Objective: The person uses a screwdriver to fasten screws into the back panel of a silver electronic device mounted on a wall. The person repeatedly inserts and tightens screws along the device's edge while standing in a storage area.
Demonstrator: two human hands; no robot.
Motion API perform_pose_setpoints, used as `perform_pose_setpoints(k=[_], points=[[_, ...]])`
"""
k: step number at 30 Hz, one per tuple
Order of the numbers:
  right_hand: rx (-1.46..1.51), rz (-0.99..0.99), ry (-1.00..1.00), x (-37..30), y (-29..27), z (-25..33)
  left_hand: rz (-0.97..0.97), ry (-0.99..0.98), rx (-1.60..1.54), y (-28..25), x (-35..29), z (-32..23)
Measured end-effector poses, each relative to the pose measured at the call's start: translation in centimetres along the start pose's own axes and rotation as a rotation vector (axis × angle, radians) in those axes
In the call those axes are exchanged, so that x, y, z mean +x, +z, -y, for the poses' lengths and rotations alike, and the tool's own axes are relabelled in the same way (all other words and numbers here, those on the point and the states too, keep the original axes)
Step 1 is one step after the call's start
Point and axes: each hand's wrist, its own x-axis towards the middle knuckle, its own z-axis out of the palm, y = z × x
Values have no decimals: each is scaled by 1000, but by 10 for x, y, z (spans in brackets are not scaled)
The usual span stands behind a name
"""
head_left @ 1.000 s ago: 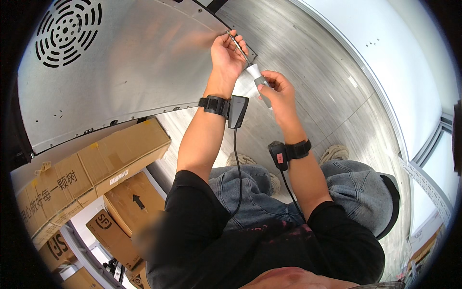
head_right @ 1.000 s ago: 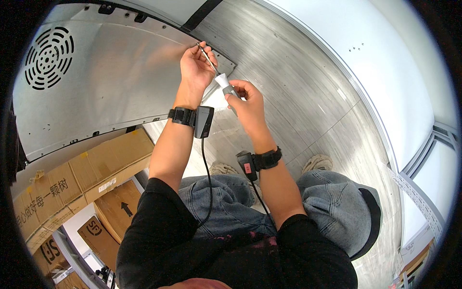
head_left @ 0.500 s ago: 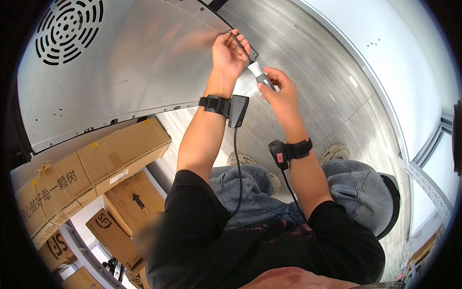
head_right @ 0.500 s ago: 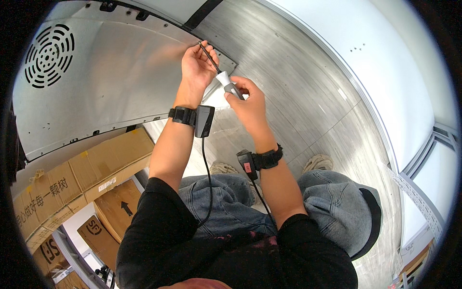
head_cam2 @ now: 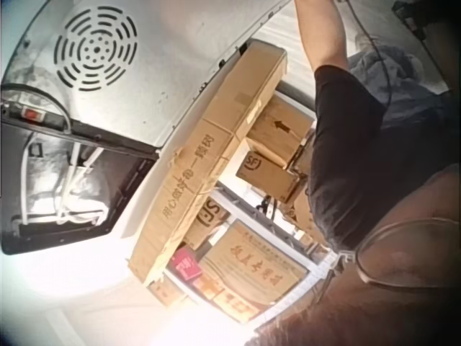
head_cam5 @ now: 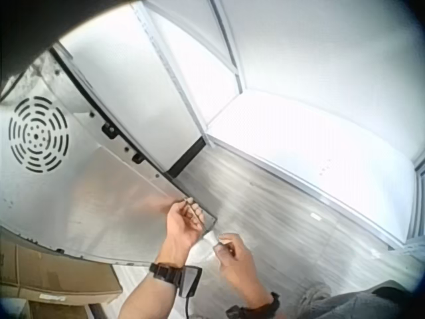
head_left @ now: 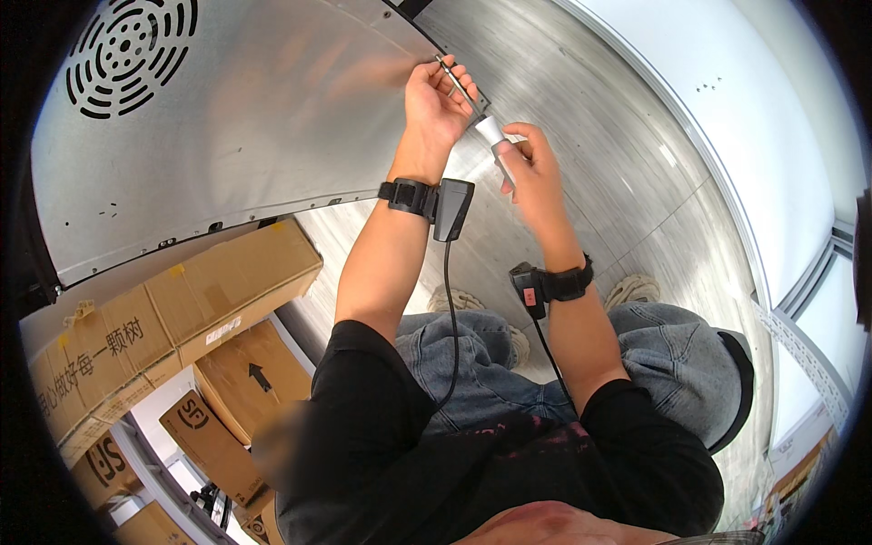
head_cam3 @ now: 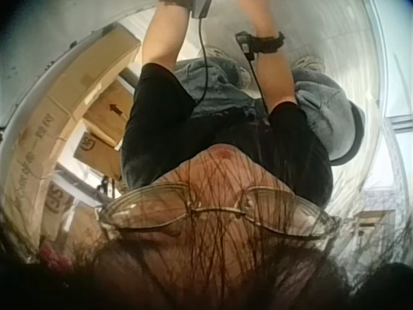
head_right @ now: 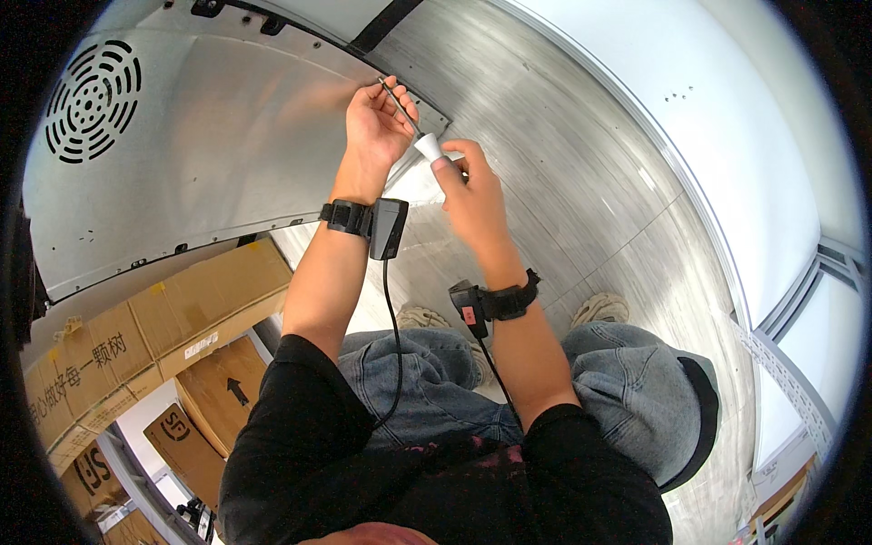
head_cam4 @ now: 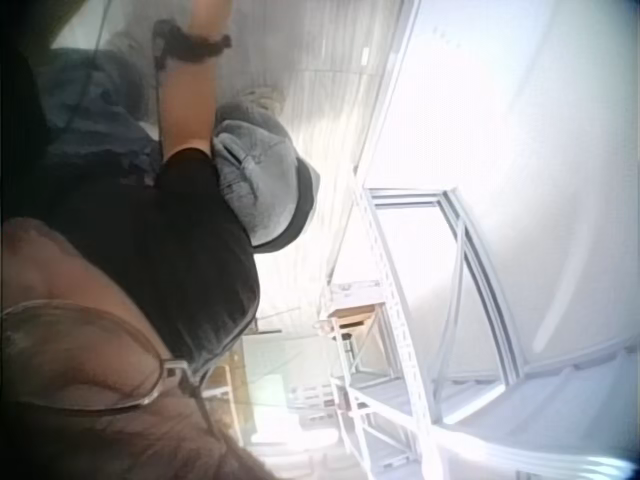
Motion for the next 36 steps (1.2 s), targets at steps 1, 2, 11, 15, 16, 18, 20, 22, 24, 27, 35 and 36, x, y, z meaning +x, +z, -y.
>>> perform_pose_setpoints(k=[1,2,11,15,16,18,20,22,24,27,35,36], points=[[121,12,53,0,-4,3,-9,1,-2,0,-1,0],[242,25,106,0,-7,3,-19,2,-5,0,-1,0],[195,39,-9,7,-11,-27,-1,-23,-9,6,-2,6],[337,24,30,7,-29,-24,109,-43,35,14,2,17],[356,13,40,6,-36,-25,140,-44,63,18,4,24],[412,-36,49,4,-53,-27,211,-60,117,29,9,39],[487,-115,46,0,-71,-32,290,-89,174,42,15,58],[594,-178,42,-2,-94,-43,373,-119,258,65,13,82],[652,-245,47,-7,-114,-47,435,-156,337,83,11,105],[650,-362,65,-19,-146,-45,548,-242,403,102,21,143],[685,-596,45,-36,-201,-54,698,-389,515,153,52,234],[670,-629,46,-36,-206,-56,674,-308,585,162,61,243]])
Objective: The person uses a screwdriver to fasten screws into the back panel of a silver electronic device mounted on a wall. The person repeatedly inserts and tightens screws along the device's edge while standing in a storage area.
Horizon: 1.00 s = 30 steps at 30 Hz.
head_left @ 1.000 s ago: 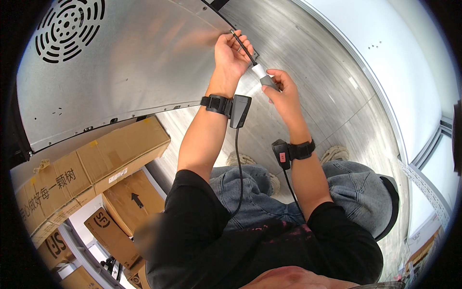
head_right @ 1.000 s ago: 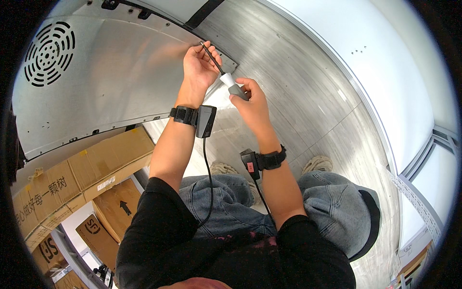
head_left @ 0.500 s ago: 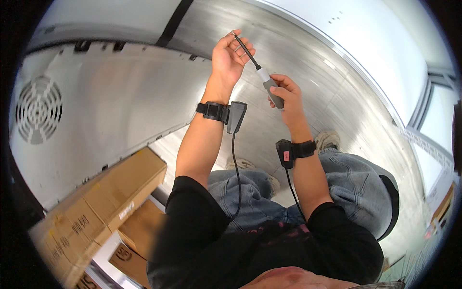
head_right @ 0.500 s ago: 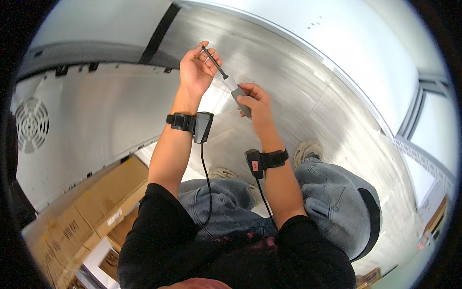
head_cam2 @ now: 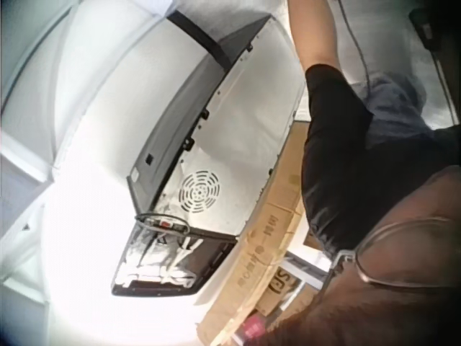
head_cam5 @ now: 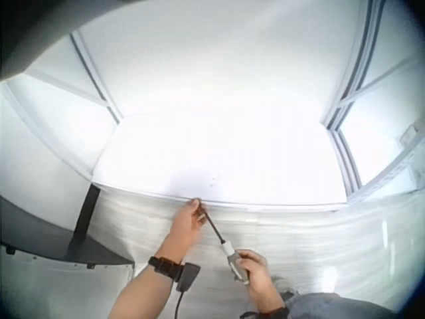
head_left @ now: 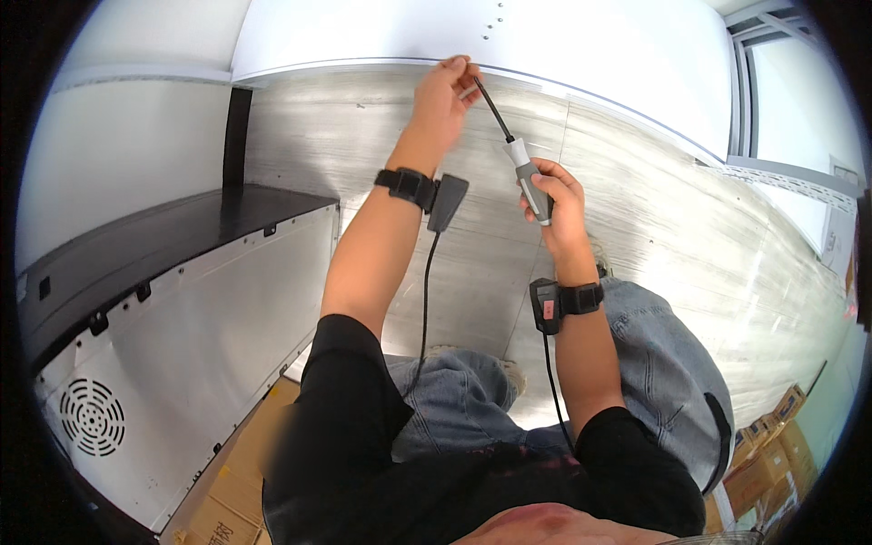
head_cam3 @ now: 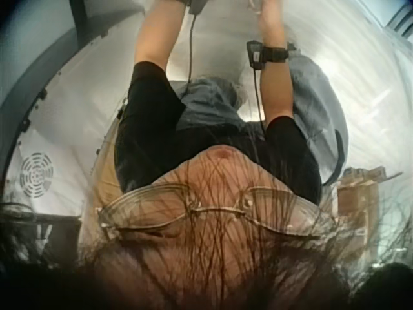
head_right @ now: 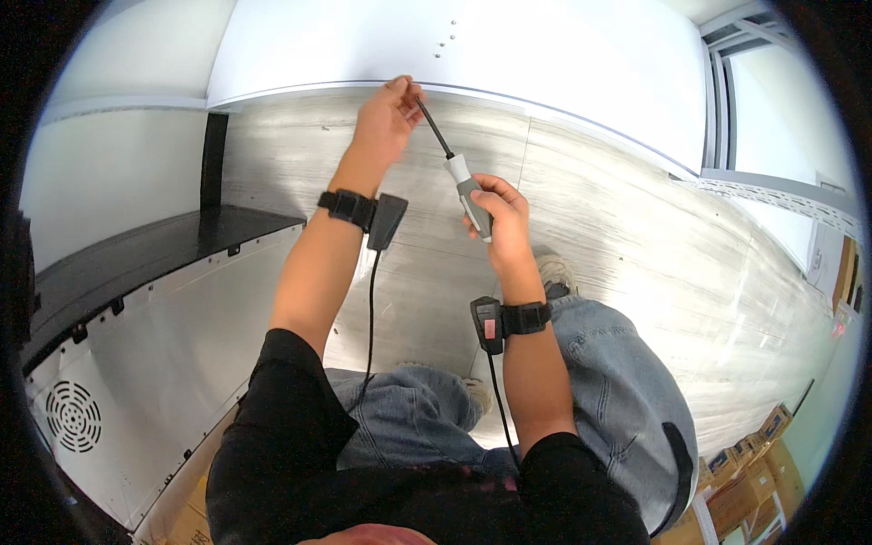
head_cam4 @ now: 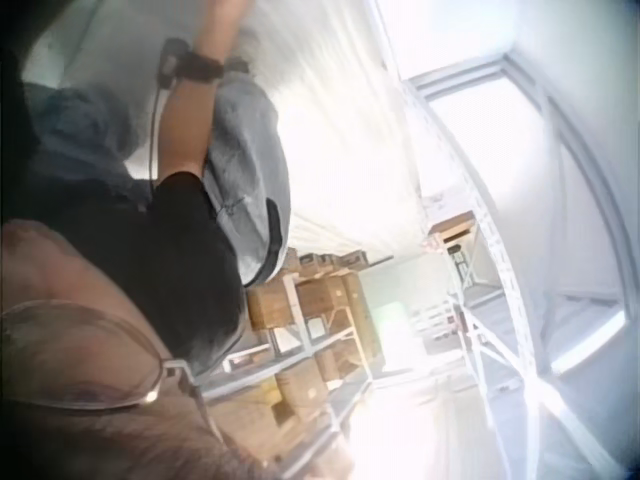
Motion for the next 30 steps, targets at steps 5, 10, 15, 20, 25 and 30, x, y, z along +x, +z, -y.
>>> perform_pose_setpoints(k=[5,10,15,20,25,30], points=[[28,-121,-2,1,-32,-8,-218,349,669,7,53,6],[11,-199,14,-11,-62,-19,-284,624,1092,4,87,20],[30,-212,-15,-17,-65,-20,-331,963,1390,3,95,35],[21,-196,-11,-22,-63,-21,-352,915,1383,-5,94,43],[6,-175,-9,-22,-51,-19,-368,845,1268,-8,85,38],[-52,-62,7,-15,-11,-23,-449,738,967,-38,42,27]])
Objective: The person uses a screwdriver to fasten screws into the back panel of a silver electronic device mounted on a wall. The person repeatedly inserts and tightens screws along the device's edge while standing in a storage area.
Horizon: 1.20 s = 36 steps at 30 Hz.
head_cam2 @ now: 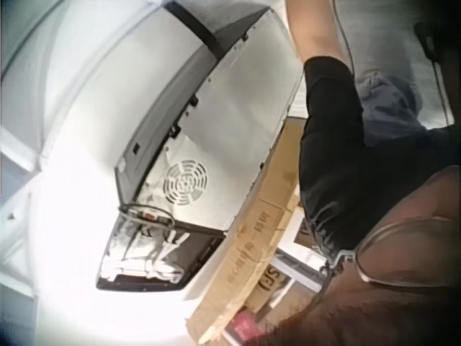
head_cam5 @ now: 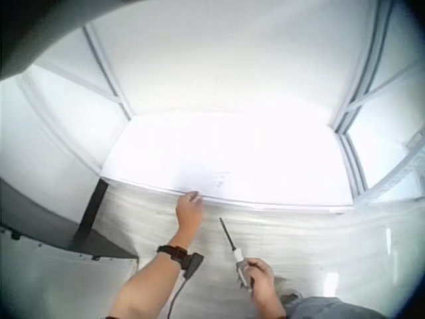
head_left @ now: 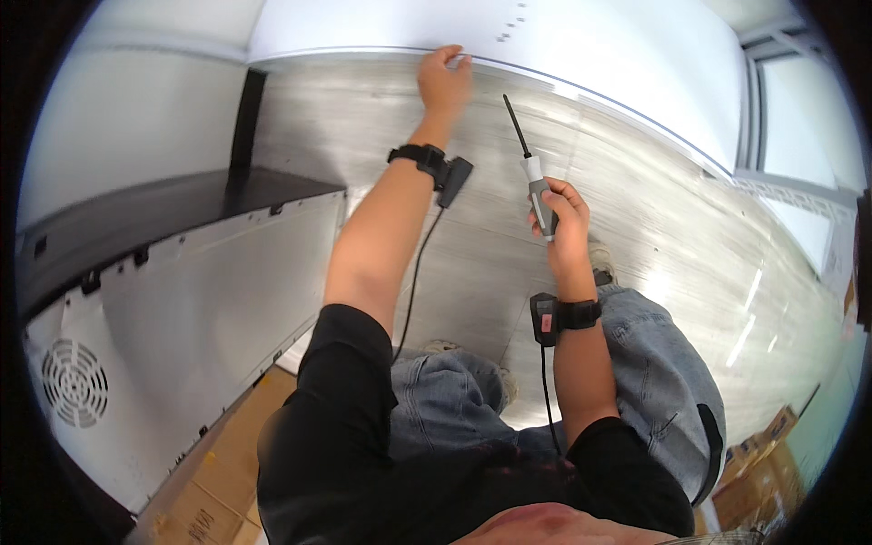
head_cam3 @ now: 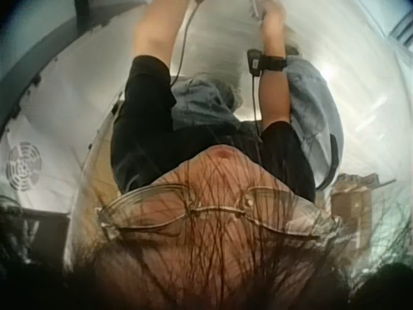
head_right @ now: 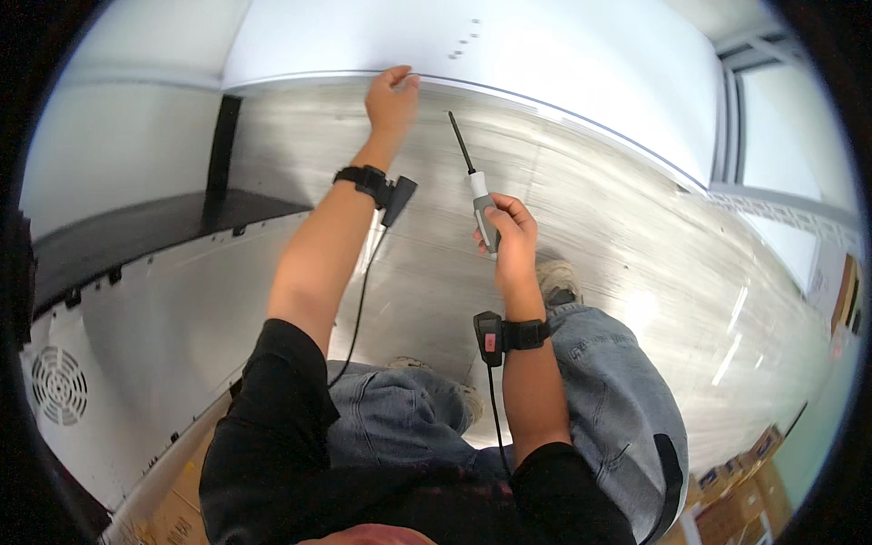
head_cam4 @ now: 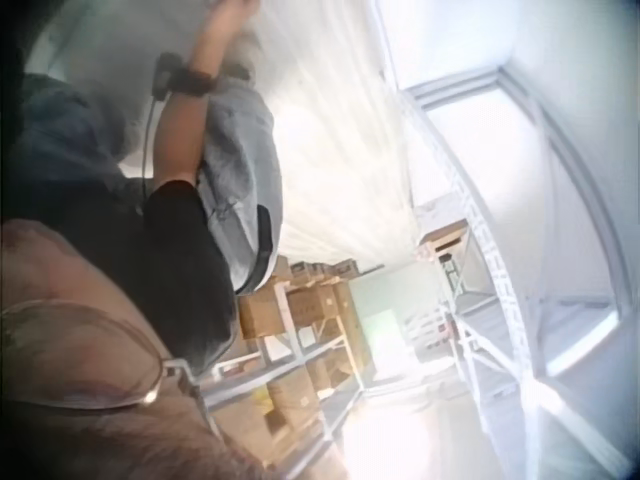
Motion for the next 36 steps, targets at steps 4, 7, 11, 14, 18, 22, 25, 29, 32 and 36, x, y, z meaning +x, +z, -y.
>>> perform_pose_setpoints(k=[4,7,11,14,18,22,25,29,32,36], points=[[-93,140,71,5,37,-14,242,-662,-572,-61,-41,-10],[-174,233,155,-4,68,-30,189,-840,-771,-118,-68,-9],[-230,398,229,-11,90,-62,34,-913,-899,-177,-97,15],[-222,471,297,-20,103,-74,-69,-929,-920,-210,-113,28],[-228,472,364,-31,112,-82,-137,-950,-942,-238,-129,41],[-185,488,418,-36,119,-88,-190,-951,-966,-253,-137,45],[-295,480,367,-43,125,-89,-219,-956,-917,-256,-137,48],[-349,466,362,-42,123,-93,-247,-949,-922,-255,-137,48],[-343,461,364,-43,123,-90,-252,-946,-953,-256,-139,50],[-289,475,375,-44,123,-89,-233,-940,-947,-258,-137,44]])
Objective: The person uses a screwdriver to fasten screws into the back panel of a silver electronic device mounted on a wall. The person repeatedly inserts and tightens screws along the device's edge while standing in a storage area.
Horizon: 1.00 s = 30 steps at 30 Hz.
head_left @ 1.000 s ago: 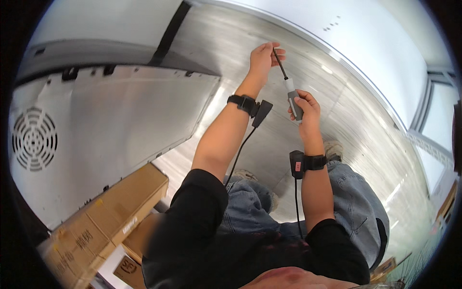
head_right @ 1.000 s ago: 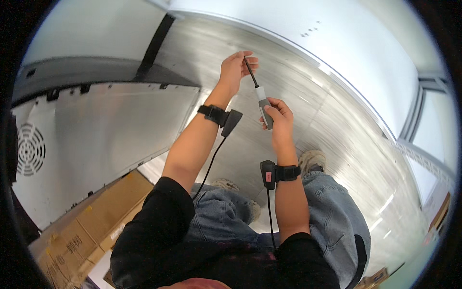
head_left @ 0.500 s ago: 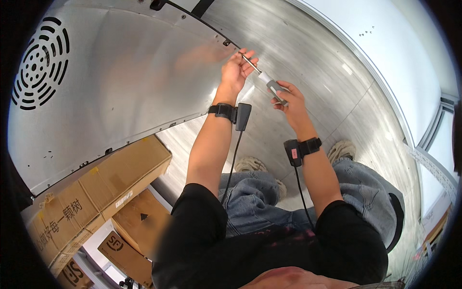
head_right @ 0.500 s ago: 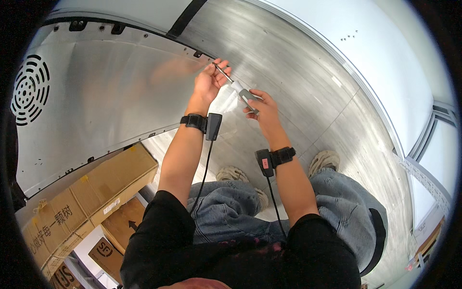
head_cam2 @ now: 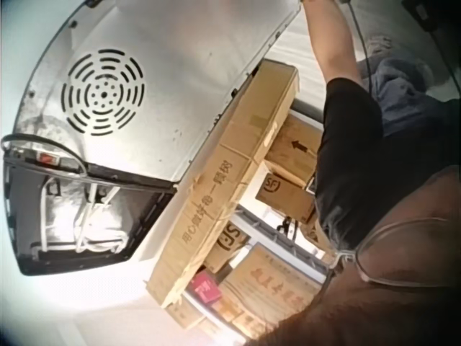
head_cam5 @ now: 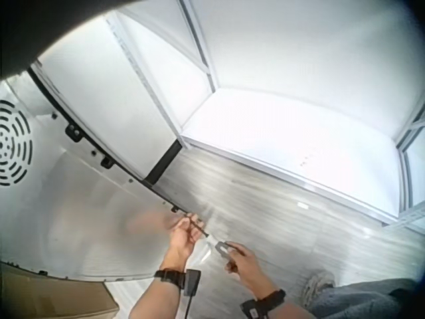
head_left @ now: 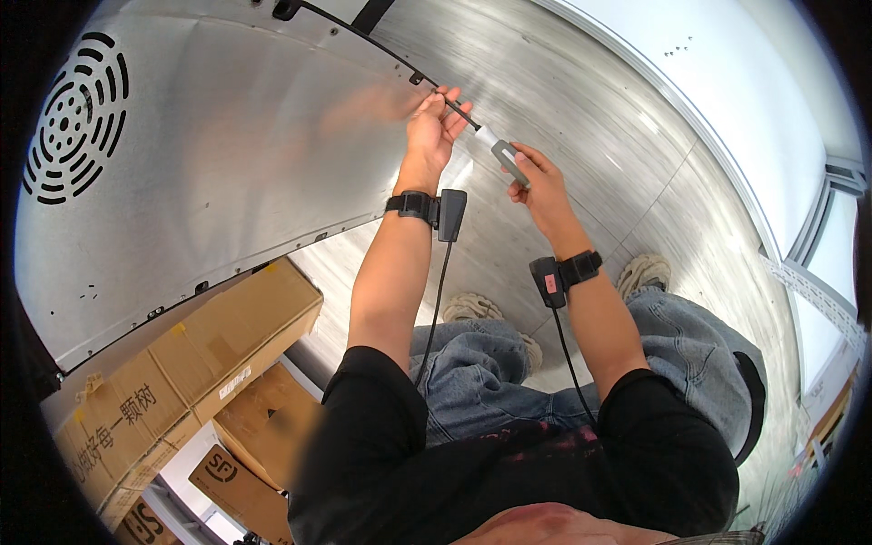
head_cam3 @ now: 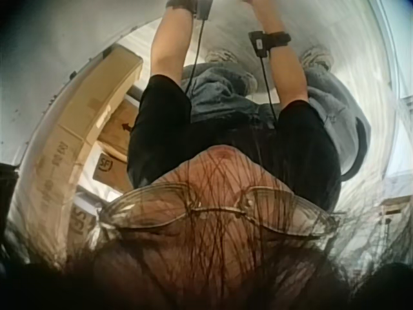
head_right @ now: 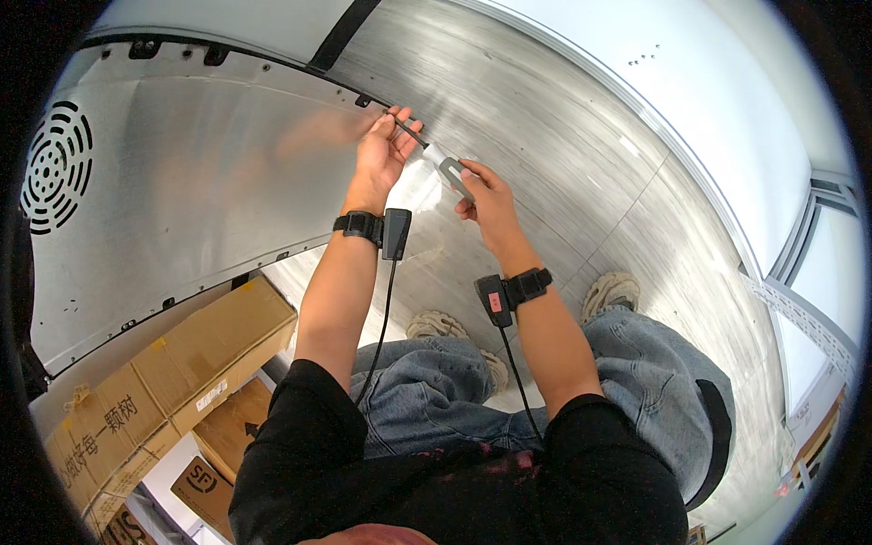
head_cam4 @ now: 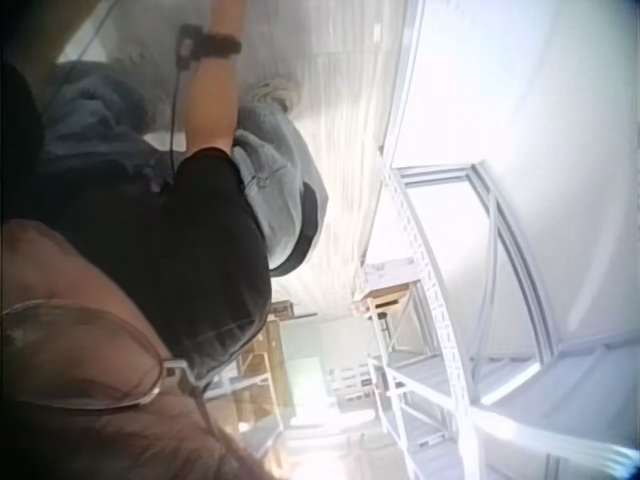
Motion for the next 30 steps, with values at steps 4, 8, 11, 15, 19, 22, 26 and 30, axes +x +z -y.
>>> perform_pose_setpoints(k=[4,8,11,15,19,22,26,30], points=[[23,7,-11,-3,0,2,-8,0,-3,7,-6,-4],[50,27,-18,-3,0,5,3,13,1,8,-6,-6],[50,24,-9,-4,-1,7,-2,18,2,9,-8,-5],[64,22,15,-6,1,12,9,22,-10,12,-10,-5],[119,27,16,-6,-2,13,12,28,-6,15,-10,-5],[124,46,-1,-7,-3,16,10,30,-6,16,-11,-4],[156,56,56,-6,-2,19,2,29,-14,19,-11,-4],[134,74,64,-4,-3,17,-24,24,-38,22,-13,-4]])
